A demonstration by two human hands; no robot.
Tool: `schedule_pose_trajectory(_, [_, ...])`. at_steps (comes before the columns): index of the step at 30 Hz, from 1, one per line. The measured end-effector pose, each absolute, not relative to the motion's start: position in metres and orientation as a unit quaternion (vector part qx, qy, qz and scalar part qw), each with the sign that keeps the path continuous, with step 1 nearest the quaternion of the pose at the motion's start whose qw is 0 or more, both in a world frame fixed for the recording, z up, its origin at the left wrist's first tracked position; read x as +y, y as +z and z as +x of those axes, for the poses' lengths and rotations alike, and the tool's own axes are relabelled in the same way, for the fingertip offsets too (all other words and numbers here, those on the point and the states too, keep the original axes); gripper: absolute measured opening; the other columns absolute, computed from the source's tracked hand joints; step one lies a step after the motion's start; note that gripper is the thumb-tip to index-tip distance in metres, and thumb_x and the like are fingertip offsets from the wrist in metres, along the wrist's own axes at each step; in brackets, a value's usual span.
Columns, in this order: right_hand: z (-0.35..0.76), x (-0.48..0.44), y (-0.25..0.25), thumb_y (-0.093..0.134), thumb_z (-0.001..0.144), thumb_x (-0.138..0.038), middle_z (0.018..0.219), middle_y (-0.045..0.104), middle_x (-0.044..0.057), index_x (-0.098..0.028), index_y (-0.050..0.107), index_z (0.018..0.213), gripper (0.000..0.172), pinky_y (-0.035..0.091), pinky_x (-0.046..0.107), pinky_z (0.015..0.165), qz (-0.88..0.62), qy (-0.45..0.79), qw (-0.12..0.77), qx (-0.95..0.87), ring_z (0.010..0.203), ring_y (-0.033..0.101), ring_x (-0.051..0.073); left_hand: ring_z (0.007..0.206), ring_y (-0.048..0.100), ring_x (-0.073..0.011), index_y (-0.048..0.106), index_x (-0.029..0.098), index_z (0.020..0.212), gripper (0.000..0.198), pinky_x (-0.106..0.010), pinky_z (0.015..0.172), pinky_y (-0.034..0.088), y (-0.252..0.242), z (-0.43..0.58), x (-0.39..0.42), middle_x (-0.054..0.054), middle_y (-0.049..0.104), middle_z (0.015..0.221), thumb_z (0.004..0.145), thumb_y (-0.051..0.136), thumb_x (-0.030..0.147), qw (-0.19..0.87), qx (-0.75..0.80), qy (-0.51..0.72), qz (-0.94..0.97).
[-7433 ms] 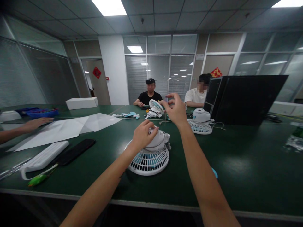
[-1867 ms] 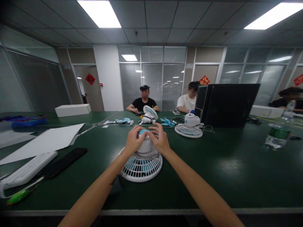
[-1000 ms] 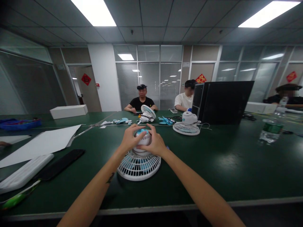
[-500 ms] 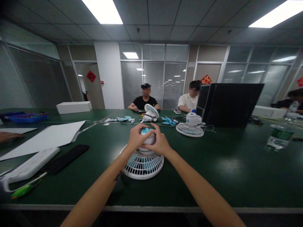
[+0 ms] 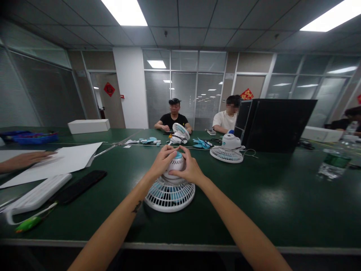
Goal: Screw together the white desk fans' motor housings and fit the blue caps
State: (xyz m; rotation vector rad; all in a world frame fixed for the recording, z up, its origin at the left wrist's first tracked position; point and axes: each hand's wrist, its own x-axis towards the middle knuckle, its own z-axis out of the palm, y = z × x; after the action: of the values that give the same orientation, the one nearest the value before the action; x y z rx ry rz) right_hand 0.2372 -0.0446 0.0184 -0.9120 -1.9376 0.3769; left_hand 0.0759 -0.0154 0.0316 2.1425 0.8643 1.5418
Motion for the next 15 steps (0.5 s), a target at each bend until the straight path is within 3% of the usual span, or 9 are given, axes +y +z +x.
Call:
schedule_pose_trajectory(3, [0.2376, -0.0437, 0.0177, 0.086, 0.062, -0.042, 0.125, 0.066, 0.013, -0.023, 0.025, 0.149, 0.108, 0.044, 0.049, 0.100, -0.371, 0.157, 0.466, -0.788, 0.114, 0.063, 0.031, 0.094, 0.063, -0.0200, 0.071, 0.017, 0.118, 0.033, -0.035, 0.093, 0.049, 0.0328, 0.0746, -0.0163, -0.006, 0.067, 0.094, 0.091, 0.053, 0.023, 0.169, 0.305, 0.534, 0.771])
schedule_pose_trajectory(9, [0.2378, -0.0429, 0.0172, 0.087, 0.059, -0.041, 0.123, 0.067, 0.015, -0.021, 0.024, 0.149, 0.111, 0.045, 0.049, 0.099, -0.382, 0.162, 0.473, -0.777, 0.113, 0.063, 0.032, 0.108, 0.065, -0.0229, 0.070, 0.016, 0.118, 0.035, -0.035, 0.100, 0.047, 0.0342, 0.0726, -0.0169, -0.009, 0.072, 0.115, 0.092, 0.047, 0.021, 0.210, 0.280, 0.539, 0.767])
schedule_pose_trajectory(15, [0.2382, -0.0438, 0.0179, 0.086, 0.060, -0.040, 0.120, 0.068, 0.013, -0.020, 0.024, 0.149, 0.110, 0.045, 0.049, 0.099, -0.372, 0.160, 0.473, -0.782, 0.113, 0.064, 0.031, 0.105, 0.068, -0.0227, 0.068, 0.014, 0.115, 0.033, -0.036, 0.097, 0.050, 0.0320, 0.0716, -0.0131, -0.010, 0.074, 0.112, 0.092, 0.044, 0.021, 0.260, 0.265, 0.553, 0.746])
